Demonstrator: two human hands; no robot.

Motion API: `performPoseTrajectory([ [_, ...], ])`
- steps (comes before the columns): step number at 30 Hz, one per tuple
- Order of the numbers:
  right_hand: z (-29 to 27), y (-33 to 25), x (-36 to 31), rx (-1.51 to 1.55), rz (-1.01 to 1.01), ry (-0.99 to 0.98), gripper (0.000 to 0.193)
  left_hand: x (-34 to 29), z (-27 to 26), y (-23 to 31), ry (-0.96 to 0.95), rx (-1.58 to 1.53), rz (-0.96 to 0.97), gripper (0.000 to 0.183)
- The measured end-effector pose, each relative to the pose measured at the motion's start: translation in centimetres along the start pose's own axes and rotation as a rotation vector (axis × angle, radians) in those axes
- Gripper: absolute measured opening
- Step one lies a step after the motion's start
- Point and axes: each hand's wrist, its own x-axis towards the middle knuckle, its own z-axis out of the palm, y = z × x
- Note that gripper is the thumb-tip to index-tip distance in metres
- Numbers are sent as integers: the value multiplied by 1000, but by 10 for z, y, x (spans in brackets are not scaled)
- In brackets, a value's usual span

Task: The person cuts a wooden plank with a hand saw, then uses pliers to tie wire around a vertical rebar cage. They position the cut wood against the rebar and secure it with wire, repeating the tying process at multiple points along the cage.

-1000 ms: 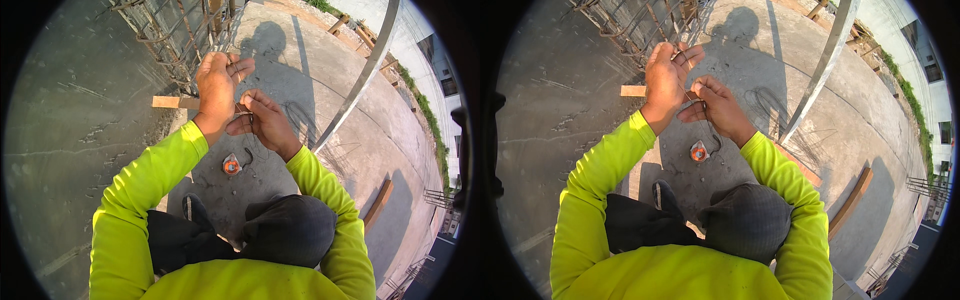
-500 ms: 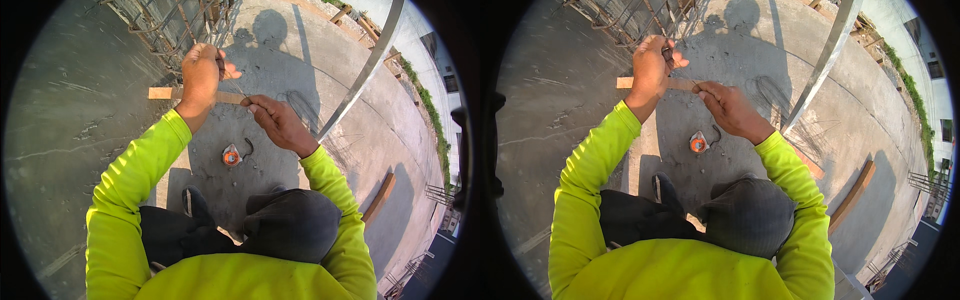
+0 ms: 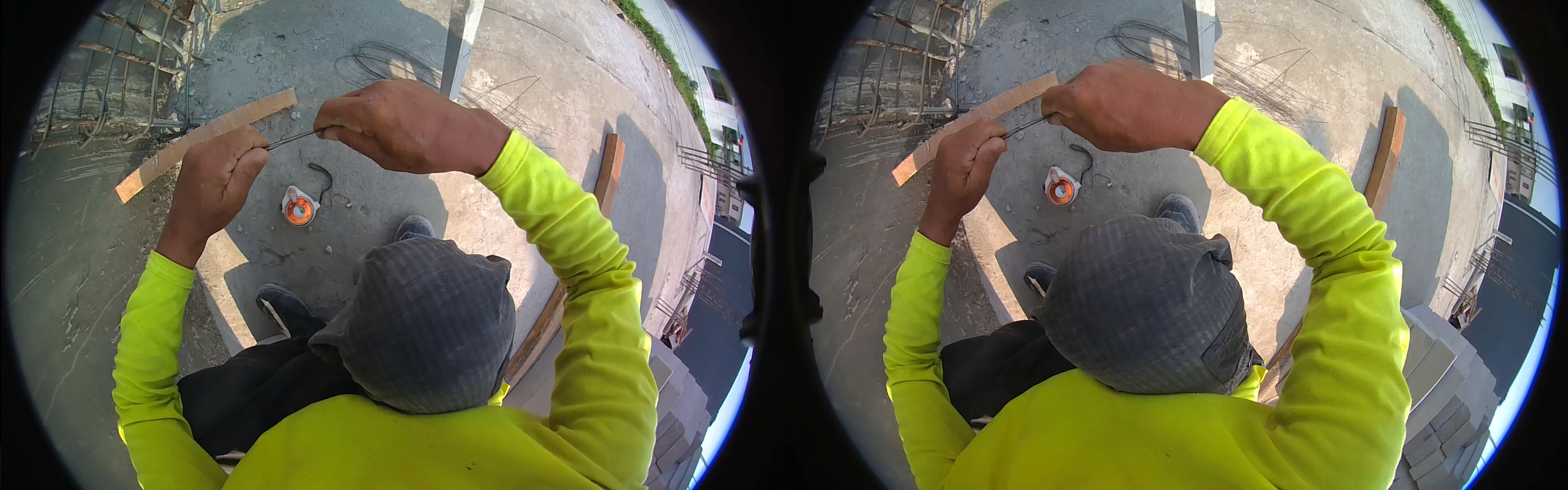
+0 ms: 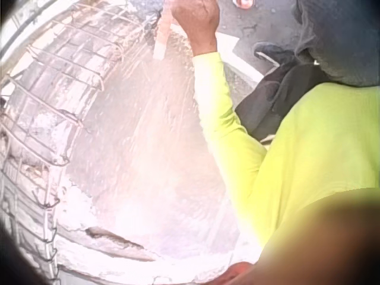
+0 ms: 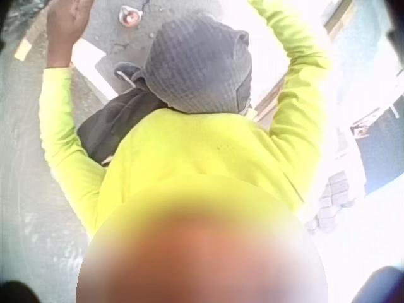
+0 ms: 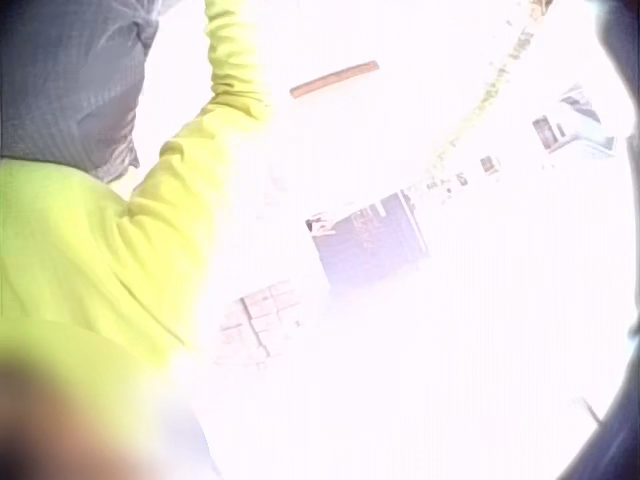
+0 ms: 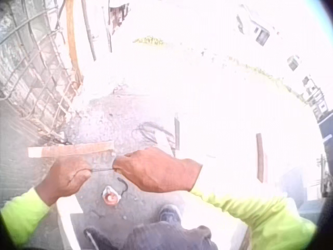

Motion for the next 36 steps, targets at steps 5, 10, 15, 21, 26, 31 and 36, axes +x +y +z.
performPoseTrajectory([
  [5, 4, 14, -45, 290, 42, -76, 21, 14, 20, 13, -397, -317, -250, 26],
  [10, 15, 7, -92, 540, 319, 20, 23, 25, 64, 30, -424, -500, -129, 23],
  [15, 76, -6, -159, 774, 600, 170, 24, 26, 79, 8, -520, -100, 241, 7],
  [21, 191, -60, -290, 263, 1188, 43, 34, 25, 45, -37, -607, 45, 90, 6],
  [26, 273, -92, -332, 120, 1041, 16, 36, 24, 38, -48, -556, 35, 23, 10],
  [31, 272, -74, -373, 133, 984, -375, 16, 26, 15, -54, -509, 60, -32, 10],
  [36, 185, -70, -456, -143, 1238, -584, 25, 9, -16, -65, -417, -49, -204, 14],
])
